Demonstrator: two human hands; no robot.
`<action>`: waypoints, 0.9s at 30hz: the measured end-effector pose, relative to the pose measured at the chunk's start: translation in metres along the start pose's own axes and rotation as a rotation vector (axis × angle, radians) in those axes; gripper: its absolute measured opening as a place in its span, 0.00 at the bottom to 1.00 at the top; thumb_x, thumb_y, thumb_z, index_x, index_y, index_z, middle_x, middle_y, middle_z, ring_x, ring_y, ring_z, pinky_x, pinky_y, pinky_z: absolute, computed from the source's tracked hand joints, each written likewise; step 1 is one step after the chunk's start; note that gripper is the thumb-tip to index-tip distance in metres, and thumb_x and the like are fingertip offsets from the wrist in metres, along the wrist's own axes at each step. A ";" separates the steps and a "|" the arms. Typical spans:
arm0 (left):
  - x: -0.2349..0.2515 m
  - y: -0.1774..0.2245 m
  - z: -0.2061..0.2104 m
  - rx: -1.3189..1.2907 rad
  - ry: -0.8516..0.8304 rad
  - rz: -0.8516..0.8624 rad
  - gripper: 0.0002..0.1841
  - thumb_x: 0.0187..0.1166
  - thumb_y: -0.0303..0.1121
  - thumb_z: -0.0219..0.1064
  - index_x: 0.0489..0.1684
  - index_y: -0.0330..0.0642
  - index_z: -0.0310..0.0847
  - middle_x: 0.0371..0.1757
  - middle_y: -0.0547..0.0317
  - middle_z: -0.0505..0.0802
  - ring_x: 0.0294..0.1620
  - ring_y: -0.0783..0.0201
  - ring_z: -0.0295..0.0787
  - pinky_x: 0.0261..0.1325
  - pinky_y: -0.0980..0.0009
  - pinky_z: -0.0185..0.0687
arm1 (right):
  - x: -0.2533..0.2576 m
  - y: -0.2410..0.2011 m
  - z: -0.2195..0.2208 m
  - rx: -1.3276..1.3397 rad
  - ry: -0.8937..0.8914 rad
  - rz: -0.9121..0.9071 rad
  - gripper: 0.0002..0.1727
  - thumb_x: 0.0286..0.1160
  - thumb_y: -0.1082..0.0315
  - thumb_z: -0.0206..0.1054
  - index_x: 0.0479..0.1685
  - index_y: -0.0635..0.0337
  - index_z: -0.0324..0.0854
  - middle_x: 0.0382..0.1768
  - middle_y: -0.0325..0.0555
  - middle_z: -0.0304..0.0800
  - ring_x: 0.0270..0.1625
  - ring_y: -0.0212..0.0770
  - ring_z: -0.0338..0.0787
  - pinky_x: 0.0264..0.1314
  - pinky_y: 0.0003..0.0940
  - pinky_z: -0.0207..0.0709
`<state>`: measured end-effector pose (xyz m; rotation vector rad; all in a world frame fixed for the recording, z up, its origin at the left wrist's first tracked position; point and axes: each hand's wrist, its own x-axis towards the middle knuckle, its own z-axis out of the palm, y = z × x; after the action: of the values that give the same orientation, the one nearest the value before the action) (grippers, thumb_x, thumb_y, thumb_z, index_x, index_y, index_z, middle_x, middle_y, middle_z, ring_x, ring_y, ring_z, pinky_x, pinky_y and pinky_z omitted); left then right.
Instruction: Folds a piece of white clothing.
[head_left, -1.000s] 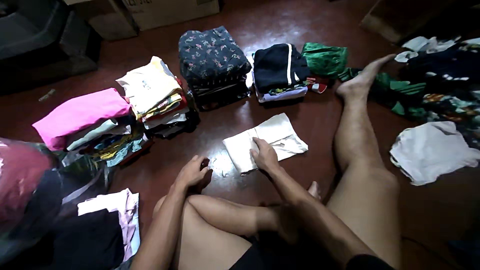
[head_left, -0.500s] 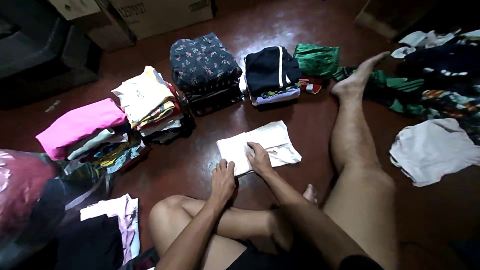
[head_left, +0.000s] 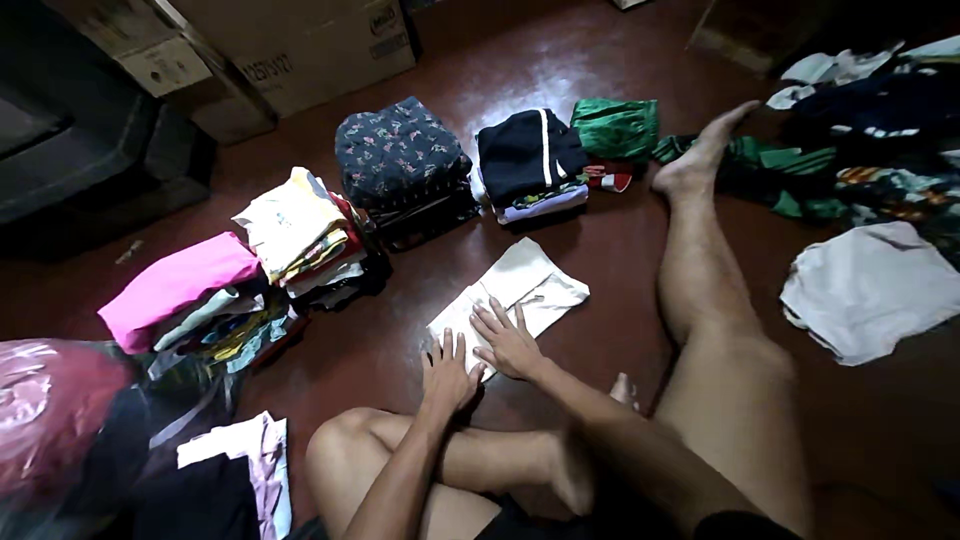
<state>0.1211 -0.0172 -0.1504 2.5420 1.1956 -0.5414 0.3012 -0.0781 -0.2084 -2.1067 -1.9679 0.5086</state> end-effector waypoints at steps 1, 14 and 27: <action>-0.004 0.000 0.000 -0.044 0.064 -0.003 0.38 0.85 0.64 0.46 0.92 0.54 0.62 0.93 0.47 0.62 0.93 0.40 0.51 0.89 0.32 0.42 | -0.003 0.004 -0.002 0.009 -0.028 -0.046 0.40 0.85 0.30 0.39 0.97 0.30 0.48 0.97 0.25 0.38 0.98 0.52 0.25 0.85 0.85 0.17; 0.013 -0.030 -0.025 -0.625 -0.221 -0.223 0.19 0.76 0.48 0.68 0.50 0.42 0.89 0.50 0.44 0.94 0.56 0.46 0.91 0.62 0.39 0.82 | -0.103 -0.010 -0.030 -0.012 -0.149 -0.151 0.64 0.53 0.17 0.67 0.95 0.37 0.51 0.98 0.43 0.40 0.98 0.59 0.37 0.86 0.84 0.35; -0.020 -0.012 -0.009 -0.772 -0.297 -0.194 0.44 0.64 0.39 0.79 0.83 0.42 0.61 0.55 0.45 0.92 0.52 0.51 0.93 0.57 0.49 0.90 | -0.122 -0.024 -0.009 -0.049 -0.053 -0.095 0.17 0.79 0.63 0.61 0.59 0.61 0.85 0.84 0.56 0.71 0.92 0.65 0.57 0.83 0.79 0.55</action>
<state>0.1016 -0.0200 -0.1346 1.6534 1.2340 -0.3766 0.2766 -0.1962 -0.1786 -2.0356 -2.1190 0.5089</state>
